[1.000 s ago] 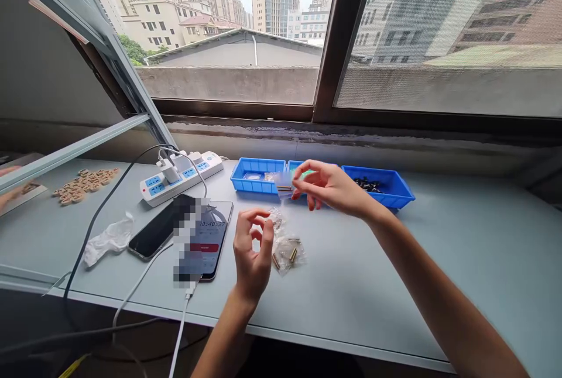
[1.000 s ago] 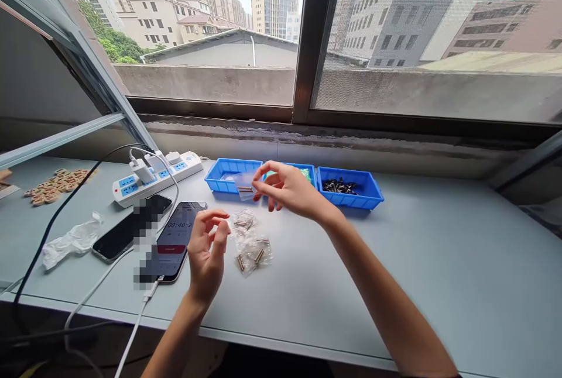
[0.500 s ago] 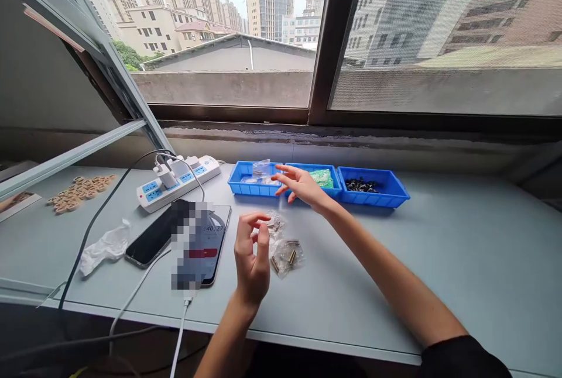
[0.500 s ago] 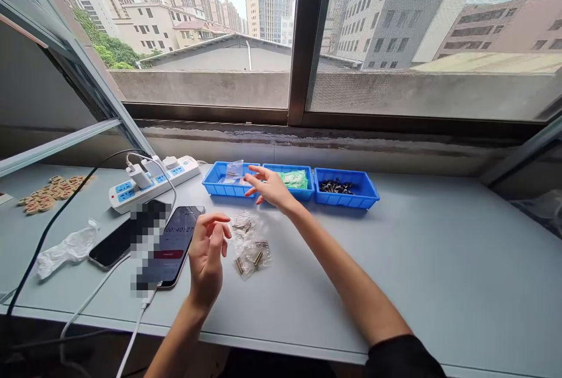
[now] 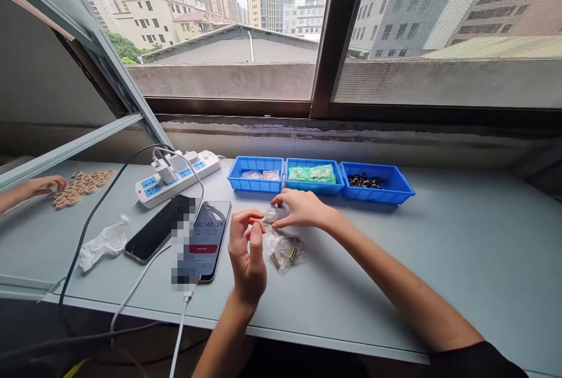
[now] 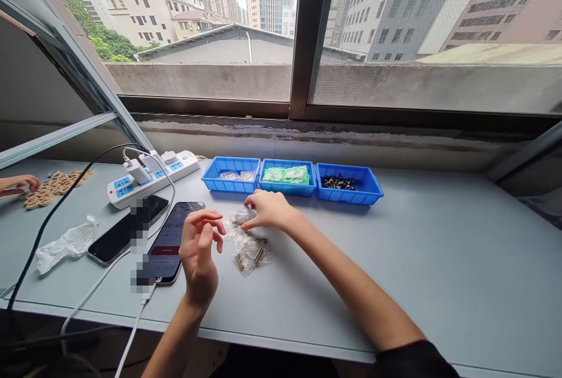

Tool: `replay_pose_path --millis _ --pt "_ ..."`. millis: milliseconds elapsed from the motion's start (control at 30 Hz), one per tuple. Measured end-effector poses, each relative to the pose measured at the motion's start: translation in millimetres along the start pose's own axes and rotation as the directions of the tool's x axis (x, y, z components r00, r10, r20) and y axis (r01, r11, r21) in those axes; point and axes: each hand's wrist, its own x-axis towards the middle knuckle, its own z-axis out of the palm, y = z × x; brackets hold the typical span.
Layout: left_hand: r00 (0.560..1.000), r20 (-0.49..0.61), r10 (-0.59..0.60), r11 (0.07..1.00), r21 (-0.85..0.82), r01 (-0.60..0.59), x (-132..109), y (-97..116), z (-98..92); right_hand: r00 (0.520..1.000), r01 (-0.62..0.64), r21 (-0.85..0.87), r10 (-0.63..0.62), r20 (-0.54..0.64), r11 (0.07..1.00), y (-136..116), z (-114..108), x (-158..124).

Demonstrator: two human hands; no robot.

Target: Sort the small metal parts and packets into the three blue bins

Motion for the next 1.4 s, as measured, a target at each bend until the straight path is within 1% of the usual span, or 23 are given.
replay_pose_path --millis 133,367,600,767,867,967,1033,1067,1133,1200,1267,1333,1400 --pt "1.000 0.015 0.008 1.000 0.010 -0.009 0.1 -0.4 0.0 1.000 -0.027 -0.072 0.028 0.009 0.997 -3.6 5.4 1.5" --pt "0.999 0.048 0.003 0.999 0.054 -0.006 -1.1 -1.1 0.3 0.997 -0.062 -0.102 0.057 -0.049 0.993 -0.2 4.3 2.8" --pt "0.989 0.115 0.097 0.989 0.098 -0.108 0.7 6.2 2.0 0.980 -0.065 0.002 0.064 -0.188 0.998 3.6 7.3 -5.2" --pt "0.986 0.122 0.110 0.989 0.088 -0.122 1.1 7.6 1.1 0.954 -0.045 0.071 0.063 -0.292 0.996 6.2 10.5 -14.7" --pt "0.985 0.133 0.114 0.989 0.083 -0.125 1.1 7.2 0.1 0.940 -0.035 0.099 0.067 -0.335 0.994 11.0 14.6 -22.1" --pt "0.982 0.146 0.117 0.987 0.096 -0.132 1.0 6.9 -0.6 0.919 0.015 0.177 0.056 -0.390 0.984 18.5 18.9 -32.8" --pt "0.983 0.144 0.112 0.984 0.122 -0.130 1.0 6.9 -1.0 0.910 0.075 0.317 0.065 -0.411 0.946 22.3 20.0 -40.9" --pt "0.986 0.136 0.100 0.983 0.140 -0.119 1.0 6.9 -1.2 0.910 0.097 0.404 0.083 -0.405 0.910 23.1 19.9 -44.8" --pt "0.992 0.120 0.044 0.982 0.177 -0.065 1.1 7.1 -1.4 0.921 0.107 0.574 0.136 -0.365 0.812 21.7 19.0 -51.4" --pt "0.991 0.126 -0.041 0.978 0.208 0.014 1.0 7.3 -1.4 0.930 0.094 0.707 0.192 -0.315 0.701 16.7 18.3 -56.1" --pt "0.979 0.171 -0.112 0.970 0.232 0.070 0.7 7.2 -0.8 0.935 0.079 0.798 0.233 -0.267 0.598 9.8 18.1 -59.3" --pt "0.966 0.207 -0.152 0.963 0.250 0.099 0.0 6.6 0.3 0.941 0.069 0.851 0.249 -0.228 0.521 3.3 18.0 -62.0" --pt "0.965 0.186 -0.186 0.958 0.253 0.136 -0.6 5.7 1.6 0.947 0.068 0.877 0.245 -0.206 0.475 -1.0 17.6 -64.9"
